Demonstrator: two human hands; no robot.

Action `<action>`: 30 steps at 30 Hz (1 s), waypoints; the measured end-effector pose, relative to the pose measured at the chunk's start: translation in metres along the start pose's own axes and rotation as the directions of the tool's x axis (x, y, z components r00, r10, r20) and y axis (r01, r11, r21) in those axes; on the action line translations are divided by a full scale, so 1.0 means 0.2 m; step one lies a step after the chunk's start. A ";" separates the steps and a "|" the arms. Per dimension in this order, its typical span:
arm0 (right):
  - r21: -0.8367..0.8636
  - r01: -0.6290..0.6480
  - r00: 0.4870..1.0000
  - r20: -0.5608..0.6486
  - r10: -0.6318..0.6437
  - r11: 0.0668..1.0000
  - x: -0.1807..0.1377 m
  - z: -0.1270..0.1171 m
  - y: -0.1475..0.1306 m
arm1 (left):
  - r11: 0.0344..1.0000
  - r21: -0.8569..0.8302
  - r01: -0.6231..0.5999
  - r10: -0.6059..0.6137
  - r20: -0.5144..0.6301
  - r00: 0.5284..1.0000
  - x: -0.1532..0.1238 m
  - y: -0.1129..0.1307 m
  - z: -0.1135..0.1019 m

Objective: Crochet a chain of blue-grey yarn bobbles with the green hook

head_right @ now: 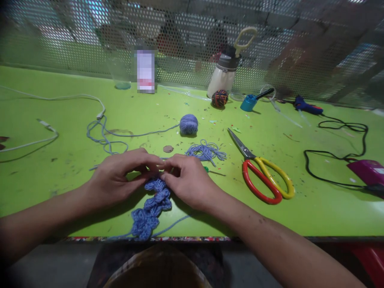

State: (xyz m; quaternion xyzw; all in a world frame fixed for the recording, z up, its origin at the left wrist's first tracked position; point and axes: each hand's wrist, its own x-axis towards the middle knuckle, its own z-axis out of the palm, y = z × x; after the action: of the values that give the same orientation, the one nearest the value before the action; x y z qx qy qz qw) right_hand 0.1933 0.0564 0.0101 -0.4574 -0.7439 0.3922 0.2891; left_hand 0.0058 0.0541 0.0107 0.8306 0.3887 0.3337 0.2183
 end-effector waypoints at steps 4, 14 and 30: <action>-0.136 0.105 0.990 -0.074 -0.116 0.985 -0.02 0.01 0.00 | 1.000 0.014 -0.008 0.008 0.007 1.000 -0.01 0.00 0.00; -0.231 0.187 0.978 -0.044 -0.202 0.955 -0.01 -0.01 -0.02 | 0.950 -0.248 0.193 -0.195 0.016 0.981 0.00 -0.01 -0.02; -0.279 0.132 0.985 -0.073 -0.158 0.951 -0.01 -0.02 -0.01 | 0.947 -0.235 0.219 -0.168 0.221 0.961 0.03 -0.04 -0.10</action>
State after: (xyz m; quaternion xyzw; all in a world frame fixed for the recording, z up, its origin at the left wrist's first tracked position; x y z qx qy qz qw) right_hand 0.1971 0.0555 0.0135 -0.4548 -0.8080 0.2416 0.2862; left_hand -0.0098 0.0650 0.0224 0.7820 0.3986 0.2738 0.3933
